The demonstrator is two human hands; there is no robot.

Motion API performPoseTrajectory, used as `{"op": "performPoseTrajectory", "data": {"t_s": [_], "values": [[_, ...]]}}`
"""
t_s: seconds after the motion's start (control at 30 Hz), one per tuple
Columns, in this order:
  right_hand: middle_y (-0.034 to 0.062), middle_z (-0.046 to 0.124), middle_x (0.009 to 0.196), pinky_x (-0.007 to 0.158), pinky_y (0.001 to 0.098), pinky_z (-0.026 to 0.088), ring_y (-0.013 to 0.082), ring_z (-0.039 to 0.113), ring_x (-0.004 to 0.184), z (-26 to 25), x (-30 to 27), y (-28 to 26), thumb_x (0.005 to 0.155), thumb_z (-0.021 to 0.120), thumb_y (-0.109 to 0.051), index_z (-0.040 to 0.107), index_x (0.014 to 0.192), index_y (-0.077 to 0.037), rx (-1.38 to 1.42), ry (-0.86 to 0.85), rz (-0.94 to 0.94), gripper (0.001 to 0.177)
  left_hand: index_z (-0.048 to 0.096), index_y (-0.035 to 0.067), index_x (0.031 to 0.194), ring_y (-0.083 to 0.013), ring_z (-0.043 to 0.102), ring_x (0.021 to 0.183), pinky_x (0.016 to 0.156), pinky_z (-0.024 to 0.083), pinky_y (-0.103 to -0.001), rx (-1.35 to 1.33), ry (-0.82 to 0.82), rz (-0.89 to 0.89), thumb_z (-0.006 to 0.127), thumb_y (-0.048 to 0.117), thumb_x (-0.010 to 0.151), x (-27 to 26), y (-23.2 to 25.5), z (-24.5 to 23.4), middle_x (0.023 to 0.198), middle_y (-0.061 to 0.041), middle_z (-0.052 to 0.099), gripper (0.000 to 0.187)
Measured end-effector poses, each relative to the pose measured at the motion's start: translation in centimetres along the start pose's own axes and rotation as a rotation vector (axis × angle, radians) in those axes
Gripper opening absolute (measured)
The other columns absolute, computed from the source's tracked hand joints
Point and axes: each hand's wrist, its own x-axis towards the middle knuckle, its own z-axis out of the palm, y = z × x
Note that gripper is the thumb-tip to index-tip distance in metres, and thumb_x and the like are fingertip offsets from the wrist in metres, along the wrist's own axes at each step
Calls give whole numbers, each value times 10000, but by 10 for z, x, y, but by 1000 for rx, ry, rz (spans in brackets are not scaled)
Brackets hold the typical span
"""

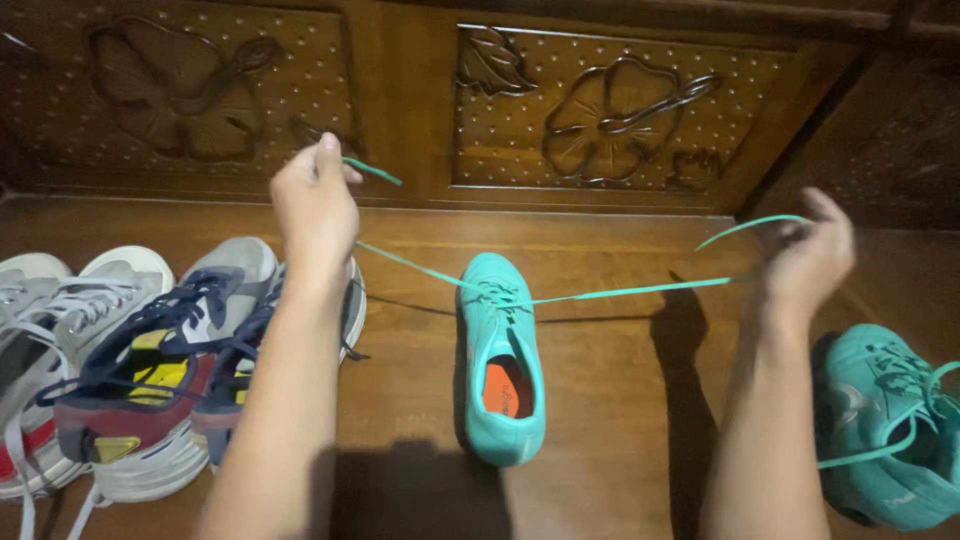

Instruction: The person removes the laces from a teal sneaker and then re-laces it by threading the laces through the eyelets and tying a knot. The task is performed on a wooden bench with other shoes visible nearby.

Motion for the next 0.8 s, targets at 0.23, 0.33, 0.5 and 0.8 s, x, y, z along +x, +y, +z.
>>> {"op": "performPoseTrajectory", "data": {"t_s": [0.23, 0.33, 0.5, 0.8], "values": [[12, 717, 1070, 878, 289, 497, 113, 637, 993, 26, -57, -39, 1074, 595, -286, 724, 1231, -25, -479, -497, -172, 331, 715, 33, 1169, -212, 715, 772, 715, 568, -388, 150, -404, 129, 589, 158, 963, -45, 11, 16, 964, -68, 789, 272], [47, 700, 993, 841, 296, 503, 146, 621, 938, 50, -84, -55, 1090, 609, -269, 738, 1204, -34, -510, -808, -176, 291, 749, -2, 1108, -267, 730, 937, 853, 557, -407, 205, -432, 348, 593, 147, 990, -73, 9, 27, 991, -136, 788, 246], [-17, 714, 991, 702, 259, 480, 78, 536, 787, 65, -109, -76, 1027, 555, -210, 627, 1460, -153, -319, -1029, 161, 443, 679, 9, 1137, -220, 758, 834, 796, 564, -369, 166, -530, 19, 489, 194, 1063, -93, 0, 29, 899, -149, 783, 274], [45, 772, 927, 732, 267, 521, 81, 623, 783, 83, -136, -94, 1035, 634, -183, 751, 1304, -53, -377, -1175, 43, 322, 532, -34, 1337, -203, 757, 975, 759, 598, -274, -488, -769, -530, 501, 130, 1009, -99, 1, 19, 1187, -166, 713, 368]]}}
